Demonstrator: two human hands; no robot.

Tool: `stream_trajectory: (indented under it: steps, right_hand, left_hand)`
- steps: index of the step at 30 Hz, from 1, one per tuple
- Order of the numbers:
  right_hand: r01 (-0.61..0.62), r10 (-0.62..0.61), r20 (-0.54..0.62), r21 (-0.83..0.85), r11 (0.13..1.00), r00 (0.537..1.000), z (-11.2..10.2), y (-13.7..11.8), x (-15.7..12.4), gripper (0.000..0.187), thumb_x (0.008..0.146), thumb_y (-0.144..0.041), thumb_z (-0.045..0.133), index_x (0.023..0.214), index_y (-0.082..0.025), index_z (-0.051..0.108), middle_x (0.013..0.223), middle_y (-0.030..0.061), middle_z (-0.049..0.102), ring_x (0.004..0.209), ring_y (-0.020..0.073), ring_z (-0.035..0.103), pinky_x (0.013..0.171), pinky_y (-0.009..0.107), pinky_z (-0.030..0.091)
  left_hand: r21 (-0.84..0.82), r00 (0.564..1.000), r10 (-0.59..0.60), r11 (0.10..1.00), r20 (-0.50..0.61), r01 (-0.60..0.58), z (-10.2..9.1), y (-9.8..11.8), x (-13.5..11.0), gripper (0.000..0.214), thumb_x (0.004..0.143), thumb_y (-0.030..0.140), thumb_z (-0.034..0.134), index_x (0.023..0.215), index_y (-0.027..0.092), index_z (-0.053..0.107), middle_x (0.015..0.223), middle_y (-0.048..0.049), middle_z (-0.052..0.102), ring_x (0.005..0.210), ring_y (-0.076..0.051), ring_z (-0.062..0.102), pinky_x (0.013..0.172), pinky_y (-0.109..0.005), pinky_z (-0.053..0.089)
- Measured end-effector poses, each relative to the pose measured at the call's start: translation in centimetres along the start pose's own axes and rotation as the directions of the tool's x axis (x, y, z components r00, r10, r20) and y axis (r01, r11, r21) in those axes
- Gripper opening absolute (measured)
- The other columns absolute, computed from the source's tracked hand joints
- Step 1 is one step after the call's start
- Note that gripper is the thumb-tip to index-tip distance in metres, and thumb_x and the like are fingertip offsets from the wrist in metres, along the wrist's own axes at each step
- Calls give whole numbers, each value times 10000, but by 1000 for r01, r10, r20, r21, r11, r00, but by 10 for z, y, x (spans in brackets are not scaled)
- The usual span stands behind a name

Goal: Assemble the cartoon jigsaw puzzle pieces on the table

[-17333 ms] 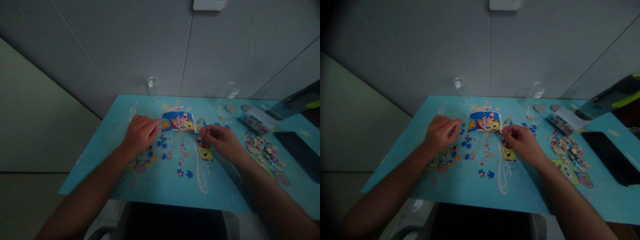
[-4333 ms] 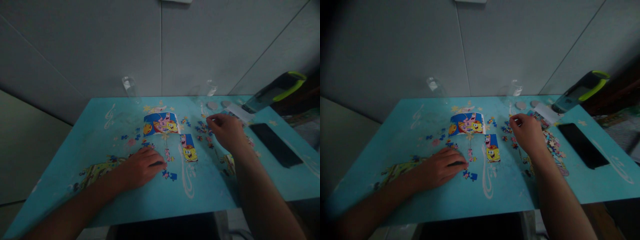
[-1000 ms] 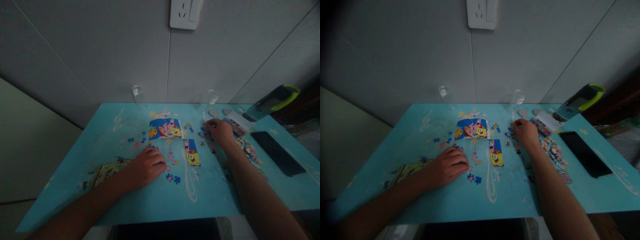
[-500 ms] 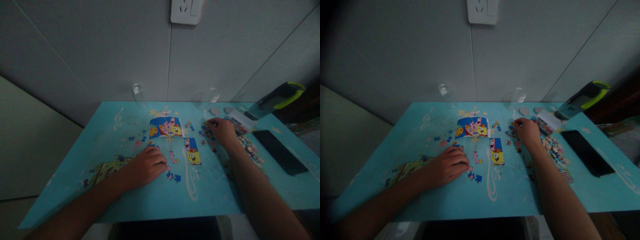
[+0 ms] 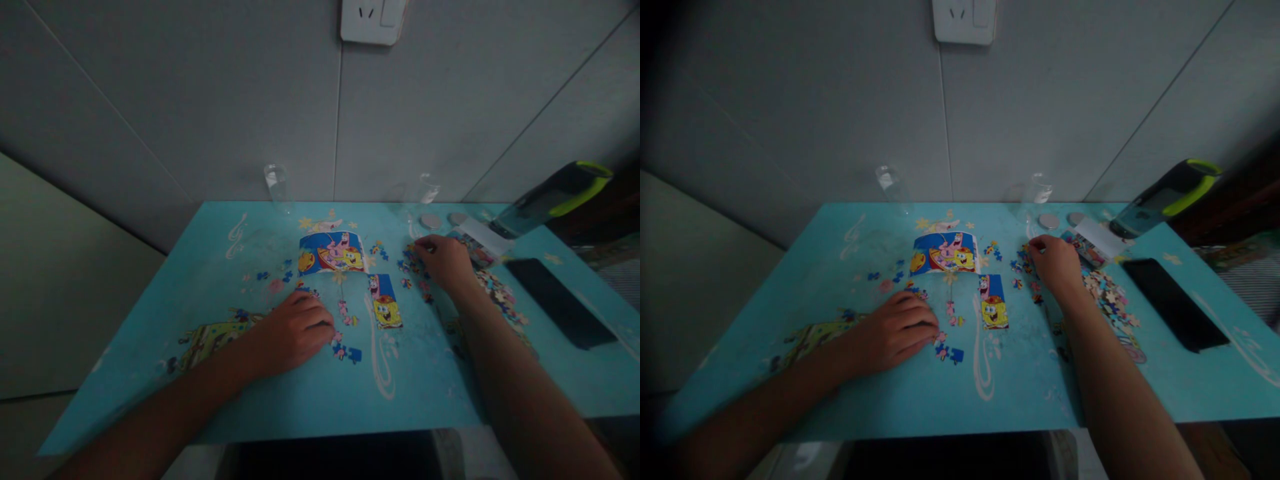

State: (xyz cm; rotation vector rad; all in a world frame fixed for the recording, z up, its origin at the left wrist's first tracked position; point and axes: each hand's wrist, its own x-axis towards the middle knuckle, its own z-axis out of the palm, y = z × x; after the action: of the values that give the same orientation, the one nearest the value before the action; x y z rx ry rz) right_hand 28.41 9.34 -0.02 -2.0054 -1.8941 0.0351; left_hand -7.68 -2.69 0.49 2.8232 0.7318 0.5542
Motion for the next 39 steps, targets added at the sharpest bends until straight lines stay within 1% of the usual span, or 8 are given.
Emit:
stream_trajectory:
  steps: [6, 12, 17, 19, 26, 31, 39]
  right_hand:
    - [17, -17, 15, -7, 1000, 1000, 2, 2, 1, 299, 890, -356, 570, 1039, -219, 789, 971, 112, 791, 870, 295, 729, 800, 398, 522]
    - [12, -11, 26, -34, 999, 1000, 3, 3, 2, 308, 888, -368, 570, 1043, -227, 796, 949, 114, 792, 848, 305, 730, 776, 406, 525]
    - [25, -24, 24, -41, 999, 999, 3, 4, 3, 308, 882, -371, 573, 1030, -225, 801, 942, 124, 791, 848, 315, 731, 780, 419, 527]
    - [27, -26, 28, -37, 999, 999, 3, 4, 2, 309, 884, -372, 574, 1036, -227, 800, 947, 121, 792, 862, 316, 733, 789, 419, 527]
    - [14, -12, 30, -54, 998, 999, 3, 3, 2, 309, 887, -362, 578, 1065, -232, 794, 974, 111, 794, 881, 315, 736, 797, 414, 529]
    - [24, -22, 41, -60, 998, 999, 2, 2, 2, 307, 892, -360, 571, 1053, -229, 797, 976, 114, 793, 882, 316, 735, 793, 414, 529]
    - [47, -46, 12, -88, 995, 999, 0, -2, -1, 300, 901, -345, 557, 1045, -228, 793, 979, 110, 792, 875, 315, 732, 785, 414, 526]
  left_hand:
    - [-15, 999, -51, 999, -1, 51, 1, -1, -3, 168, 1006, 226, 550, 1119, 191, 670, 1083, -43, 694, 1060, -208, 588, 1045, -456, 413]
    - [-24, 999, -35, 999, -10, 35, 1, -2, -2, 227, 1002, 217, 549, 1197, 176, 657, 1164, -82, 670, 1160, -226, 577, 1072, -467, 439]
    - [-20, 1000, -23, 1000, -14, 23, 4, -1, 0, 349, 1007, 248, 558, 1353, 203, 578, 1366, -97, 599, 1299, -239, 523, 1133, -483, 420]
    - [-13, 1000, -20, 1000, -4, 20, 4, -1, 1, 378, 1006, 260, 562, 1382, 218, 559, 1402, -102, 576, 1314, -247, 514, 1129, -496, 426]
    - [12, 1000, -23, 1000, -8, 23, 5, 0, 0, 358, 983, 295, 606, 1339, 257, 602, 1406, -110, 564, 1319, -274, 505, 1099, -528, 445]
    - [45, 999, -23, 999, 49, 21, 6, -1, -1, 391, 975, 324, 625, 1361, 277, 589, 1477, -115, 506, 1366, -299, 465, 1133, -550, 401]
    - [31, 1000, -14, 999, 20, 14, 7, 0, -1, 385, 961, 327, 649, 1339, 268, 609, 1460, -116, 523, 1337, -298, 492, 1122, -541, 411]
